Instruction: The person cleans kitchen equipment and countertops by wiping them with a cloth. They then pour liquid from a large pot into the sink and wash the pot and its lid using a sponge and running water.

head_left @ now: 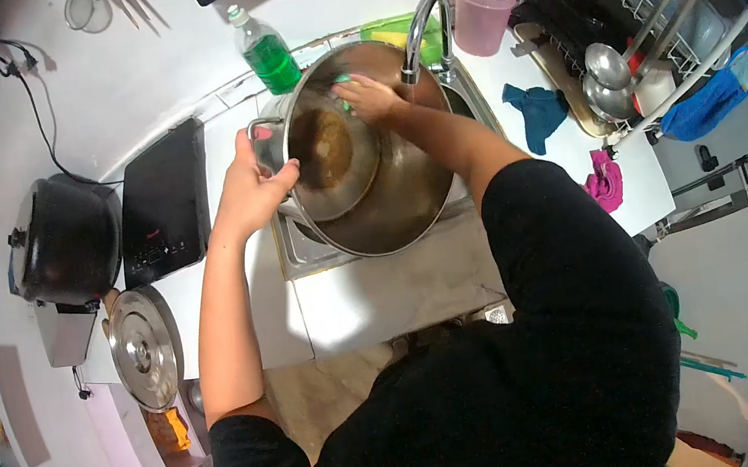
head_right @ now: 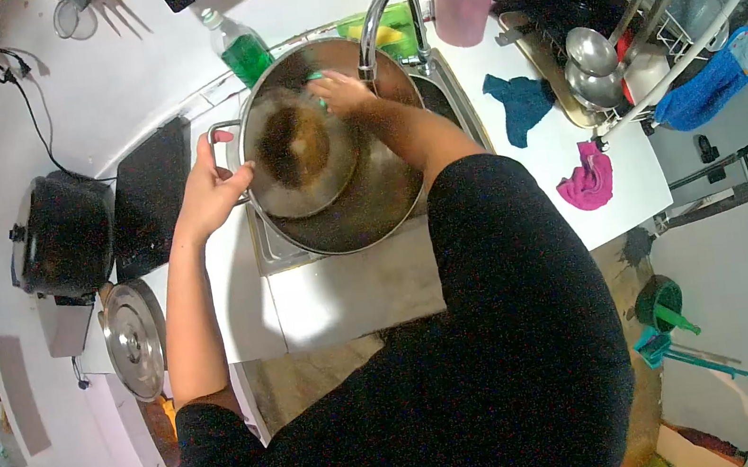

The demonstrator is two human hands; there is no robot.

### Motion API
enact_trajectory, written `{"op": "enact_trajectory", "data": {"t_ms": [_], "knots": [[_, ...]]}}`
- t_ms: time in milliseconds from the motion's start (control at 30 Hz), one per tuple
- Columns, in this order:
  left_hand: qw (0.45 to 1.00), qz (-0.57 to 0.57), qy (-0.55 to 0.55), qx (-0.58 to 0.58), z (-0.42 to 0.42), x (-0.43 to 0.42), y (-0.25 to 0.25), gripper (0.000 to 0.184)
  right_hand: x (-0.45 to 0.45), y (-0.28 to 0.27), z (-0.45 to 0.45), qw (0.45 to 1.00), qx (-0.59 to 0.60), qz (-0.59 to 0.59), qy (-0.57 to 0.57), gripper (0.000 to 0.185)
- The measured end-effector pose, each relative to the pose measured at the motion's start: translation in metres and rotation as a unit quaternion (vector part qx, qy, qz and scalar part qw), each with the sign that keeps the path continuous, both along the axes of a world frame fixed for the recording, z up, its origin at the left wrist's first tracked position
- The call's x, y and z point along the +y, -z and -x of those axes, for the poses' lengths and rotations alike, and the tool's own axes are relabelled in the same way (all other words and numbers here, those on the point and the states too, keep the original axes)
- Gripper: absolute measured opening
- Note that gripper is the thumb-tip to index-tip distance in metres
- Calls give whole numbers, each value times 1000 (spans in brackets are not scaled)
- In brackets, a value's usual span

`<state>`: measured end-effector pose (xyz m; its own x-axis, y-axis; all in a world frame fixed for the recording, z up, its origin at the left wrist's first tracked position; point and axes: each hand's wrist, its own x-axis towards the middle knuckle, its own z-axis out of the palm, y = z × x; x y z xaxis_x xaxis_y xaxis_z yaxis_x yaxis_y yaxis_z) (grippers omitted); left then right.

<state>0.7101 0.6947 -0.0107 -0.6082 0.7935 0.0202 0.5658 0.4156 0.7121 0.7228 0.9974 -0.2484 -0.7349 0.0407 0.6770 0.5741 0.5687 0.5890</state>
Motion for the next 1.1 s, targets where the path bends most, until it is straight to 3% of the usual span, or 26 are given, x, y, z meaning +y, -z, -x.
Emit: {"op": "enact_trajectory", "data": {"t_ms": [33,67,133,233,300,400,500,600,633,733,800,833,933,967,1000,1067,1100], "knots": [[1000,-10,0,-27,-1,-1,-1,44,-16,-6,-9,926,-147,261,-231,53],[1000,-8,2,-28,1,-3,2,44,-38,23,-27,904,-53,364,-219,52],[999,-26,-19,-38,3,-5,10,42,-99,66,-46,865,18,485,-128,52],[997,-49,-29,-52,2,-6,15,41,-207,57,-36,817,24,553,-160,51],[995,-70,-25,-59,5,-6,22,40,-227,47,-3,797,37,553,-239,51],[996,-70,-20,-52,2,-7,19,40,-178,62,44,779,28,527,-340,50],[998,-43,-28,-46,7,-10,22,40,-111,56,56,769,72,555,-310,50],[992,-96,-53,-59,13,-15,42,42,-118,96,47,614,299,637,-359,50],[991,-96,-63,-61,10,-14,39,41,-129,94,45,614,296,638,-358,50],[995,-81,-33,-44,-4,-7,20,37,-167,66,53,759,236,593,-128,54],[997,-60,-32,-22,-6,-6,10,37,-190,29,56,822,193,536,25,56],[997,-62,-17,-33,-3,-7,14,37,-178,5,27,818,197,531,-99,59],[996,-65,-30,-52,8,-11,35,38,-178,26,0,810,164,542,-153,58],[994,-70,-64,-55,13,-10,41,39,-212,21,-5,793,166,586,-16,56],[994,-74,-58,-54,14,-8,43,39,-215,25,4,803,153,575,-36,53],[993,-97,-57,-37,11,-12,48,39,-181,39,47,836,99,488,-232,49],[995,-83,-49,-13,4,-11,39,39,-155,32,61,853,40,444,-272,47]]}}
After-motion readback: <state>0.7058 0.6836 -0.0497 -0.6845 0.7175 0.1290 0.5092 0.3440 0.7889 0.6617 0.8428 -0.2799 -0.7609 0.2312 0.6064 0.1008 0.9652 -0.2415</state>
